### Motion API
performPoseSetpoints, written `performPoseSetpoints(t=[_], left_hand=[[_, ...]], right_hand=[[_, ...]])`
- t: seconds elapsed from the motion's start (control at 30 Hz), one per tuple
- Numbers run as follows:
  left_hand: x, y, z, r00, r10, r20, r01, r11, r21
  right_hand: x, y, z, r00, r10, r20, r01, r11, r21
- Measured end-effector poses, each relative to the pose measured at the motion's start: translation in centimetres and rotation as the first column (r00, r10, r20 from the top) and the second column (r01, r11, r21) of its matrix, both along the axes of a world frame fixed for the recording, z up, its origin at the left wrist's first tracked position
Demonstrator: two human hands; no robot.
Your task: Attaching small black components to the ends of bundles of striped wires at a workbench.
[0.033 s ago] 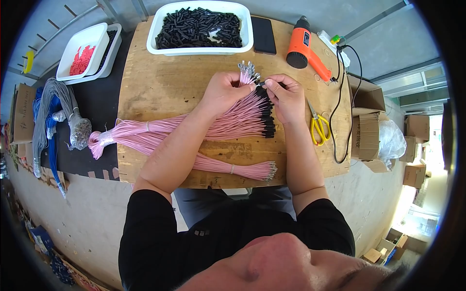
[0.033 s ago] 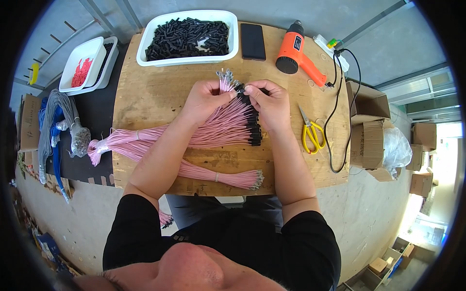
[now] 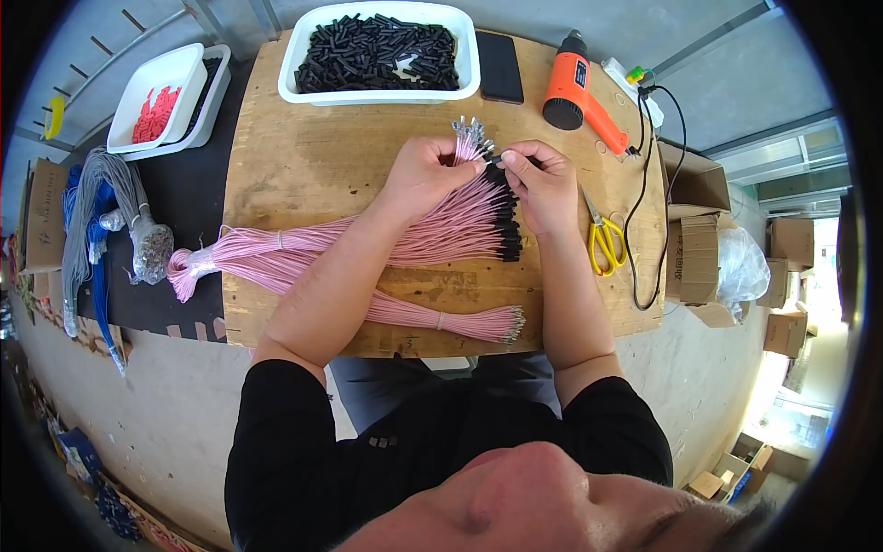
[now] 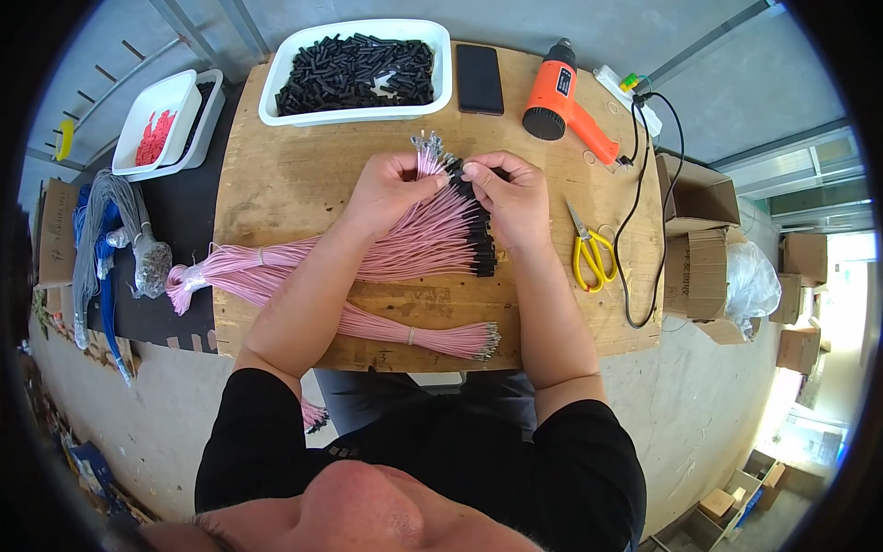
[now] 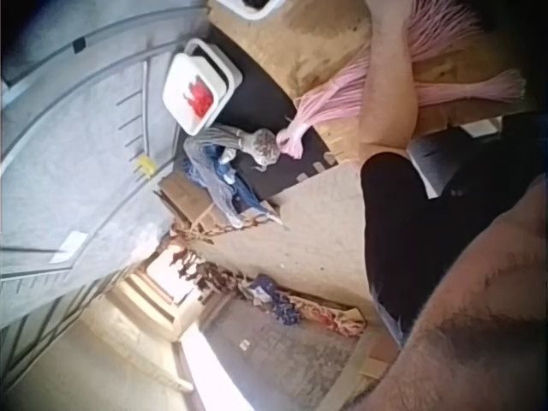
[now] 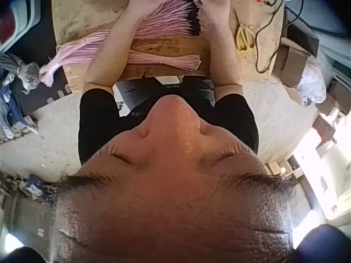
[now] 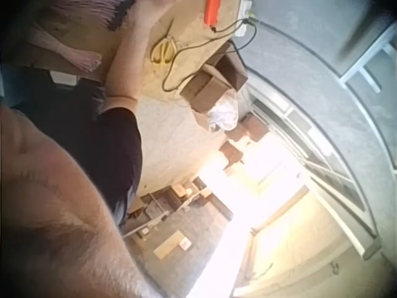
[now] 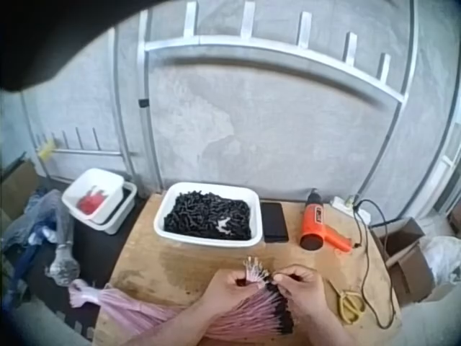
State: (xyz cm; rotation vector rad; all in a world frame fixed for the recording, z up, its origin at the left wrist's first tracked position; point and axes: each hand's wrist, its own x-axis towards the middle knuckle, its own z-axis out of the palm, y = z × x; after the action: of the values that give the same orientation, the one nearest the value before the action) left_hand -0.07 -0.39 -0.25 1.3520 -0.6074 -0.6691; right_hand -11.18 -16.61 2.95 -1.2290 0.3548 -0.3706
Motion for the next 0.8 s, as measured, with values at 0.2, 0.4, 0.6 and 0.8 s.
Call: performPoseSetpoints(t=[0.2,0.4,0.6,0.8], left_hand=[[-0.3,0.0,0.9,0.992,-0.028,-0.122,0.024,0.999,-0.033],[-0.2,0.1,0.5,0.995,-0.013,-0.097,0.012,1.0,-0.014],[-0.1,0.0,0.3,1.0,-0.017,-0.015,0.016,1.0,-0.016],[0.1,0.1,-0.2,0.999,-0.02,0.044,0.019,1.0,0.012]], right_hand=[[0.0,-0.4,0.0,0.998,-0.058,0.027,0.058,0.998,0.016],[-0.1,-1.0,0.7,0.998,0.055,-0.011,-0.051,0.971,0.233],[-0.2,-1.5,0.1,0.992,0.124,-0.002,-0.118,0.951,0.286],[-0.1,-1.1,0.0,0.986,0.164,-0.025,-0.152,0.954,0.259]])
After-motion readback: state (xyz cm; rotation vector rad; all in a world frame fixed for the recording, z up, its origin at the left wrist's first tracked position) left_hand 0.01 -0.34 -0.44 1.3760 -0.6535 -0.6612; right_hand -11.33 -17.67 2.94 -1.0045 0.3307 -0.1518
